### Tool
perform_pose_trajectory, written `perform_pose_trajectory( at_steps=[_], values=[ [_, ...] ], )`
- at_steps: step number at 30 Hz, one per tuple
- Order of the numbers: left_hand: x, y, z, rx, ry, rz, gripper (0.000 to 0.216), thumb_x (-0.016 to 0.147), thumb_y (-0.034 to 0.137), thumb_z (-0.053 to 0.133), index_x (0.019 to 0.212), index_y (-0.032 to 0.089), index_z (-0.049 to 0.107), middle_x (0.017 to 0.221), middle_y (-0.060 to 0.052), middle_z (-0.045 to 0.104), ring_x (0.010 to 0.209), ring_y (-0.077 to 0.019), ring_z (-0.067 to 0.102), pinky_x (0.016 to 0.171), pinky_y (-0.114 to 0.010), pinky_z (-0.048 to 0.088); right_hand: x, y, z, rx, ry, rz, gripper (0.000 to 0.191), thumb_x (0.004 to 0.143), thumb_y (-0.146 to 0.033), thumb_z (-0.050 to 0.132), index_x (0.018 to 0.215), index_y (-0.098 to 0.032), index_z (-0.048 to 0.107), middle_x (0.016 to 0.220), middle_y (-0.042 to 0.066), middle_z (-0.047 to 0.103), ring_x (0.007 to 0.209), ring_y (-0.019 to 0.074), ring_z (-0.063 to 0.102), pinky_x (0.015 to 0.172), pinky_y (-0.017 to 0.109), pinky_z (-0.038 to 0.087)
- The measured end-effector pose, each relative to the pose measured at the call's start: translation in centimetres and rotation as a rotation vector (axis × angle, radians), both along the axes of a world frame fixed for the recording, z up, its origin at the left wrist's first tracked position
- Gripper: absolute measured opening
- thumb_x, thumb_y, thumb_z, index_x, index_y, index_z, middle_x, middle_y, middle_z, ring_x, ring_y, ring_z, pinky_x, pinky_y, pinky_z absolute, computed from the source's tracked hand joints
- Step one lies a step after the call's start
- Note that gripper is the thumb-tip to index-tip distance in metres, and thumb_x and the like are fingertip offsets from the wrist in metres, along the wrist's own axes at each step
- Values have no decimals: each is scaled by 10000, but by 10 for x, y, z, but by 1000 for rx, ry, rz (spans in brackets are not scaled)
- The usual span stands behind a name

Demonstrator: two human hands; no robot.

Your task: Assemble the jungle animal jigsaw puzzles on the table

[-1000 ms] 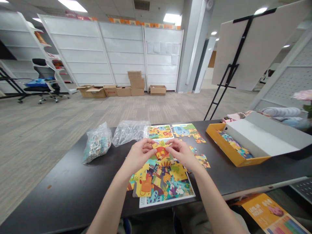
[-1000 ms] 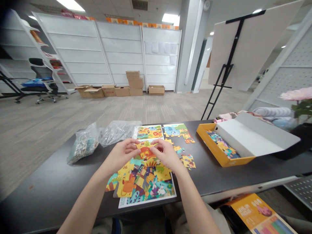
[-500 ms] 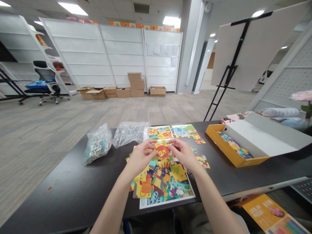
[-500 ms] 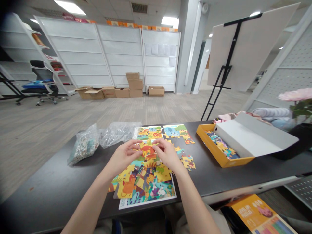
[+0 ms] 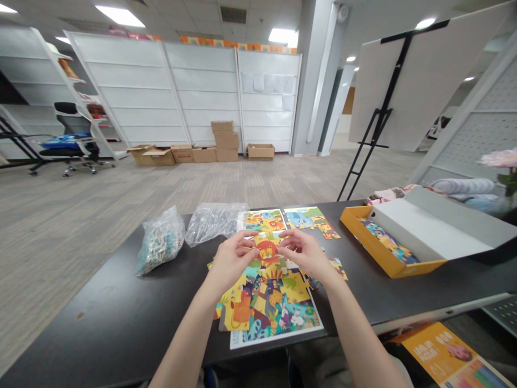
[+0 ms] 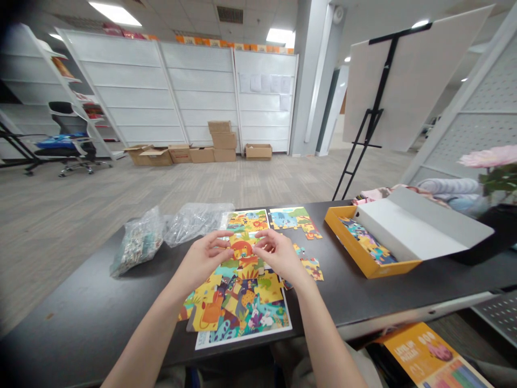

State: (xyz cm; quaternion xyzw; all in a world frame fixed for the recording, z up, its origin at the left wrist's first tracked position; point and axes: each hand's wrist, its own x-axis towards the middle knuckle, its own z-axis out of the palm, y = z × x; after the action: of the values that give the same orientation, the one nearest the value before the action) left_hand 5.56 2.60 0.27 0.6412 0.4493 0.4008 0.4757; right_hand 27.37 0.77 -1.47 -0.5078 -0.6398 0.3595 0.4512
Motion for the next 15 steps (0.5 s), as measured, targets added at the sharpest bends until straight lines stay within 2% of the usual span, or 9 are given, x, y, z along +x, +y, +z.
perform_pose_trajectory(
  at_steps=[2,5,7,12,15],
  values=[
    [0,0,-2,-5,-10,13,426,746,267,715,1152,172,622,863,-37,705,774,-199,744,715,-306,591,-3,-2,3,122,-125,-47,268,814,-298,720,1063,-222,654,917,37,706,691,151,631,647,302,520],
    [1,1,-4,-3,-15,32,407,733,263,728,1110,161,614,839,-42,714,778,-204,742,724,-312,594,-7,-4,7,350,-273,-101,233,814,-253,734,1042,-243,685,1078,69,643,918,201,642,837,373,545],
    [1,1,-4,-1,-10,29,390,733,274,731,1086,155,617,833,-46,718,773,-203,739,720,-314,595,-10,-6,8,446,-327,-82,222,836,-231,722,1055,-253,693,1116,74,607,1047,226,617,934,407,523],
    [2,1,0,-32,-29,-54,382,752,275,716,1098,151,614,836,-48,724,775,-204,741,748,-344,606,-13,-10,6,476,-448,-8,314,873,-290,716,1184,-301,679,1247,89,583,1210,271,551,1013,460,485],
    [2,-1,2,-44,-32,-84,374,762,282,706,1098,150,609,843,-51,723,775,-209,744,746,-354,611,-12,-11,7,459,-499,35,369,852,-307,745,1213,-312,668,1279,86,608,1207,283,553,1020,485,475]
  ],
)
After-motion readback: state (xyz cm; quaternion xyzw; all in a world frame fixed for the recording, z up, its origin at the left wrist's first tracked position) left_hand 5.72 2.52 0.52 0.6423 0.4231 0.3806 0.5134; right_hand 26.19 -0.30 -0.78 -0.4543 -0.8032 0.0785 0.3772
